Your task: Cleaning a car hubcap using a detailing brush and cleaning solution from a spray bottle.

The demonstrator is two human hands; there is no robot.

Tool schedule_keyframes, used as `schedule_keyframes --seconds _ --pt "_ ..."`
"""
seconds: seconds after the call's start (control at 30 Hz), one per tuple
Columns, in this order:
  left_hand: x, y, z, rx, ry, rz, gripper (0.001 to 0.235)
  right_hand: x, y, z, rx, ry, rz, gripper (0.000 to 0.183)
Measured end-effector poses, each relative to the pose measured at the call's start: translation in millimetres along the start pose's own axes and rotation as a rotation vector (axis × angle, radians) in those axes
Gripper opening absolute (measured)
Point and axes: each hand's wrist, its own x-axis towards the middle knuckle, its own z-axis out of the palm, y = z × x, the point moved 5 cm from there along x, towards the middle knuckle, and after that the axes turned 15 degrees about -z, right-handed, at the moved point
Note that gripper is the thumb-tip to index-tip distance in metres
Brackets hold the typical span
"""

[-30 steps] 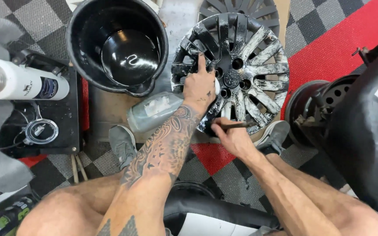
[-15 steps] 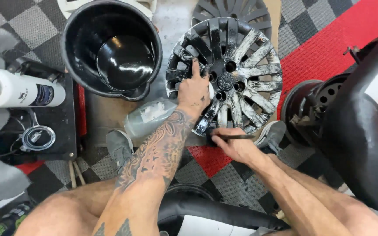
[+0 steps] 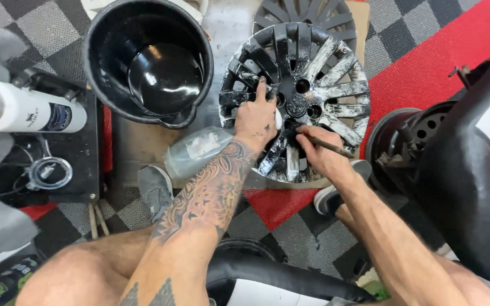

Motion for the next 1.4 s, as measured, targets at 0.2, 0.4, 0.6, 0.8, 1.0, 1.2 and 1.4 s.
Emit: schedule_keyframes --seconds 0.2,0.4,0.6,0.8,1.0,1.2,1.4 --pt "12 0 26 -0.084 0.004 0.01 0.06 -8 -35 25 0.227 -0.15 -0.011 0.019" --pt "14 -1 32 -0.097 -0.007 0.012 0.064 -20 -81 59 0.367 -0.208 -0.226 0.017" --pt "12 1 12 -0.079 -0.002 0.024 0.05 -10 -72 40 0.165 -0.103 -0.185 0.011" --pt "9 2 13 -0.082 -0.029 0.04 0.045 9 2 27 0.013 0.006 -0.071 0.014" --pt "13 0 18 -0.124 -0.101 0.051 0.058 18 -41 -3 0.152 -0.063 -0.006 0.019" --pt "12 0 11 -0.142 -0.113 0.056 0.062 -3 8 -1 0.079 -0.024 0.002 0.018" --pt "8 1 6 -0.073 -0.085 0.071 0.058 -42 -13 -3 0.173 -0.199 0.029 0.022"
